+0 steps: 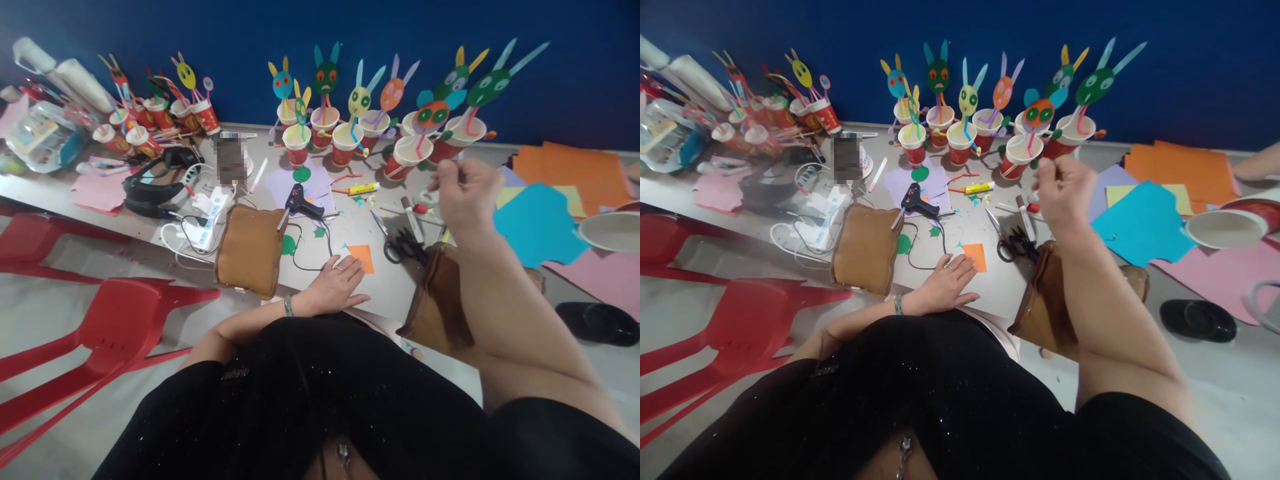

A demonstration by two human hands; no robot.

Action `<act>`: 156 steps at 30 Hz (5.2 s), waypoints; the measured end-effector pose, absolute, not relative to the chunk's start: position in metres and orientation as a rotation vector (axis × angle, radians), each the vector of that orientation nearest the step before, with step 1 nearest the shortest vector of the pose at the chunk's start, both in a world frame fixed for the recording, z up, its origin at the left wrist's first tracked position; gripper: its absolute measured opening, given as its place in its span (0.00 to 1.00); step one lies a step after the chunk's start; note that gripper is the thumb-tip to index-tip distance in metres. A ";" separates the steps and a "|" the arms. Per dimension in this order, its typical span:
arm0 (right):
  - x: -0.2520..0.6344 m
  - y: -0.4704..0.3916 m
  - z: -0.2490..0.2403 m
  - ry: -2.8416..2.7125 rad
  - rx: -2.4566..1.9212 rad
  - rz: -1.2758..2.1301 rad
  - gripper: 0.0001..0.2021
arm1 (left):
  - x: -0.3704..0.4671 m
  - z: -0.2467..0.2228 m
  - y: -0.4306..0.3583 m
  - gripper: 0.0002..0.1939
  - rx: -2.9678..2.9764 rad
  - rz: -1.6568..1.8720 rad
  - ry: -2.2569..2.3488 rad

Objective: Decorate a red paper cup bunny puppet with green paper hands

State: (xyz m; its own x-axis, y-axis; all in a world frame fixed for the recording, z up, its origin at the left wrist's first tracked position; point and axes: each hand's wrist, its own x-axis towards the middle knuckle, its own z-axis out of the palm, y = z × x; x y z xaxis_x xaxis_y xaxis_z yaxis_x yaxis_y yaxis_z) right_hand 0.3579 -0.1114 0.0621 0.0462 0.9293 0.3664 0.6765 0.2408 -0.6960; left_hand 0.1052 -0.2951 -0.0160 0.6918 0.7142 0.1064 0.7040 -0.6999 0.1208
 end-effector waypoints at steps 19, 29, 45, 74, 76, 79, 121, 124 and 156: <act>0.377 -0.093 0.053 -2.223 -2.300 0.274 0.26 | 0.105 -0.017 -0.295 0.30 2.804 0.282 1.187; 0.370 -0.096 0.052 -2.211 -2.252 0.415 0.12 | 0.105 -0.021 -0.297 0.27 2.804 0.325 1.287; 0.324 -0.210 0.035 -2.189 -1.335 0.879 0.17 | 0.103 -0.025 -0.299 0.27 2.831 0.325 1.301; 0.317 -0.203 -0.005 -2.307 -1.245 0.852 0.10 | 0.102 -0.008 -0.300 0.29 2.813 0.267 1.319; 0.318 -0.204 -0.006 -2.294 -1.236 0.856 0.10 | 0.102 -0.009 -0.300 0.30 2.796 0.270 1.324; 0.318 -0.205 -0.008 -2.289 -1.230 0.853 0.11 | 0.102 -0.008 -0.300 0.32 2.754 0.231 1.330; 0.439 -0.184 0.057 -2.090 -2.493 0.086 0.16 | 0.119 -0.008 -0.297 0.22 2.757 0.068 1.401; 0.449 -0.180 0.060 -2.004 -2.576 0.139 0.18 | 0.119 -0.011 -0.298 0.23 2.770 0.107 1.412; 0.447 -0.126 0.054 -3.084 -1.603 0.041 0.17 | 0.118 -0.007 -0.298 0.22 2.811 0.073 1.383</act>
State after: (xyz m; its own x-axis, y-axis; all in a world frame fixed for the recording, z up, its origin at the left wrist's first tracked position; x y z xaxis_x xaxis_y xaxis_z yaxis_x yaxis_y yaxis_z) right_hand 0.4470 -0.1261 0.0540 -0.5310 0.7918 -0.3017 0.7996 0.5861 0.1307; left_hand 0.1181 -0.2982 -0.0073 0.6095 0.7919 0.0384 0.7915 -0.6105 0.0276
